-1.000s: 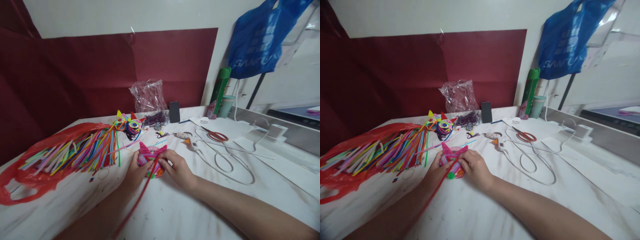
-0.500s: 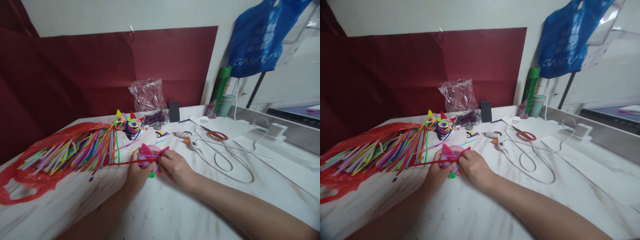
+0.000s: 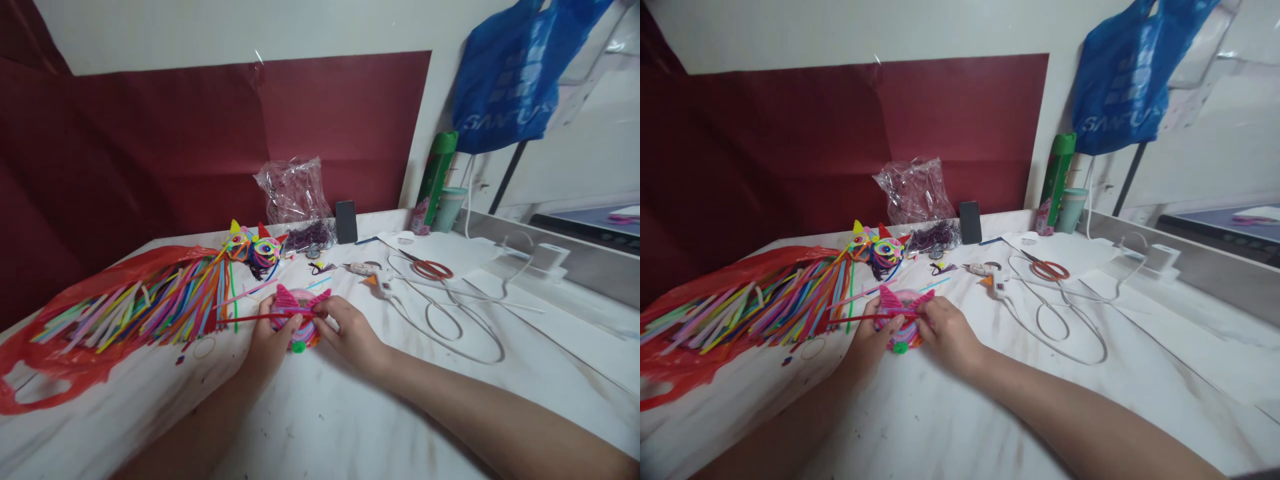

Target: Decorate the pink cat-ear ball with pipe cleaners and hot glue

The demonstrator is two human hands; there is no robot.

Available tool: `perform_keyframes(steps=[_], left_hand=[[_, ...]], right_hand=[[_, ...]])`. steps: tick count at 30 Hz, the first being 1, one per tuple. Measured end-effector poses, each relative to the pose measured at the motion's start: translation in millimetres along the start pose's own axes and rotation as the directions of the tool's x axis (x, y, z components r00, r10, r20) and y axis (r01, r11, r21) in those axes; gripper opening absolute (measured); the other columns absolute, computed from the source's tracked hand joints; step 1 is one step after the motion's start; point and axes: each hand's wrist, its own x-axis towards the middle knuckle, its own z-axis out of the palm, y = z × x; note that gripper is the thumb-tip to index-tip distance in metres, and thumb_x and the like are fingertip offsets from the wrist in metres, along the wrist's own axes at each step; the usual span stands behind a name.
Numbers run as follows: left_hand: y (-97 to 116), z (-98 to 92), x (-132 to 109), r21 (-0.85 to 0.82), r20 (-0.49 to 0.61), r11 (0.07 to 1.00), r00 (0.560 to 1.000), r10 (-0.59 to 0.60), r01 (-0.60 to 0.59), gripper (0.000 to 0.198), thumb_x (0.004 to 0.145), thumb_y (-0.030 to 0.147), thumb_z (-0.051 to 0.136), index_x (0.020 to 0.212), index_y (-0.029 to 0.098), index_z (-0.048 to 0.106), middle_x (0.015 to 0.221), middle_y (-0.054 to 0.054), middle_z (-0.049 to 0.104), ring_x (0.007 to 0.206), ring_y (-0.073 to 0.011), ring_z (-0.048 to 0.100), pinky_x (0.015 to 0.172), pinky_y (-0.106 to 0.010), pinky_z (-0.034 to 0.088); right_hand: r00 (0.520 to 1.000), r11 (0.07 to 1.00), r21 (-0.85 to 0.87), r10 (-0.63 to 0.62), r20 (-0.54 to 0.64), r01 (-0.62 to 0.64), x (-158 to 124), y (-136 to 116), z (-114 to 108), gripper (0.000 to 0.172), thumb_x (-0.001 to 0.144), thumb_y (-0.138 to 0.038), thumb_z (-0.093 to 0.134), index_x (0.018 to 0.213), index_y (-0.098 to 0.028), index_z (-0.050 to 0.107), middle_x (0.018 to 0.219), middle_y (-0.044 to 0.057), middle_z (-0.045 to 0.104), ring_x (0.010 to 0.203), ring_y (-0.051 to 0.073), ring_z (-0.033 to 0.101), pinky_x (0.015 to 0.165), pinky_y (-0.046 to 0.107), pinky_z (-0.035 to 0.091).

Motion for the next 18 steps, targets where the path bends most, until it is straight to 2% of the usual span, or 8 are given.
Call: perform_keyframes(steps=[2, 4, 6, 11, 15, 18], left_hand=[[0.5, -1.0, 0.6, 0.041, 0.008, 0.999, 1.000, 0.002, -0.002, 0.060, 0.066, 0.035, 0.079, 0.119, 0.021, 0.055, 0.096, -0.006, 0.071, 0.083, -0.0210, 0.067, 0.081, -0.036, 0.052], [1.8, -1.7, 0.5, 0.079, 0.005, 0.997, 1.000, 0.001, -0.002, 0.062, 0.066, 0.037, 0.079, 0.120, 0.020, 0.054, 0.095, -0.006, 0.071, 0.084, -0.0217, 0.067, 0.082, -0.037, 0.053], [2.8, -2.1, 0.2, 0.080, -0.003, 0.997, 1.000, 0.002, -0.002, 0.064, 0.065, 0.038, 0.080, 0.121, 0.019, 0.054, 0.098, -0.007, 0.071, 0.086, -0.0224, 0.067, 0.081, -0.036, 0.053], [3.2, -1.8, 0.0, 0.001, 0.009, 0.999, 0.999, -0.033, 0.033, 0.064, 0.066, 0.039, 0.079, 0.120, 0.019, 0.053, 0.100, -0.007, 0.072, 0.086, -0.0213, 0.068, 0.081, -0.034, 0.053], [3.5, -2.3, 0.0, 0.020, 0.008, 1.000, 1.000, -0.007, 0.007, 0.058, 0.067, 0.038, 0.078, 0.116, 0.020, 0.055, 0.105, -0.007, 0.071, 0.089, -0.0210, 0.068, 0.082, -0.033, 0.052], [1.8, -3.3, -0.2, 0.024, 0.011, 1.000, 1.000, -0.013, 0.013, 0.055, 0.068, 0.037, 0.078, 0.116, 0.021, 0.056, 0.099, -0.005, 0.072, 0.084, -0.0200, 0.068, 0.078, -0.032, 0.053]], right_hand=[[0.999, 1.000, 0.025, 0.019, -0.044, -0.018, -0.9, 0.5, 1.5, 0.009, 0.092, -0.014, 0.052, 0.091, -0.022, 0.057, 0.079, 0.004, 0.063, 0.074, 0.018, 0.062, 0.067, 0.029, 0.053], [0.998, 0.999, 0.017, -0.028, -0.054, 0.029, -1.7, 0.5, 1.0, 0.010, 0.093, -0.014, 0.051, 0.089, -0.021, 0.057, 0.077, 0.004, 0.062, 0.073, 0.018, 0.062, 0.066, 0.029, 0.053], [0.994, 0.994, -0.018, -0.111, -0.023, 0.111, -2.7, 0.5, -0.8, 0.012, 0.095, -0.014, 0.049, 0.093, -0.020, 0.059, 0.081, 0.006, 0.063, 0.075, 0.018, 0.062, 0.066, 0.029, 0.054], [0.959, 0.949, -0.143, -0.273, 0.082, 0.282, -6.2, 2.7, -3.6, 0.024, 0.099, -0.017, 0.044, 0.118, -0.017, 0.059, 0.096, 0.013, 0.066, 0.084, 0.022, 0.063, 0.069, 0.033, 0.057], [0.953, 0.941, -0.156, -0.291, 0.079, 0.301, -7.3, 4.5, -1.4, 0.029, 0.098, -0.013, 0.044, 0.124, -0.016, 0.057, 0.095, 0.014, 0.065, 0.086, 0.023, 0.063, 0.071, 0.034, 0.058], [0.965, 0.958, -0.119, -0.254, 0.069, 0.261, -6.6, 4.6, 0.4, 0.029, 0.097, -0.012, 0.045, 0.124, -0.018, 0.058, 0.096, 0.014, 0.064, 0.087, 0.023, 0.063, 0.072, 0.035, 0.058]])
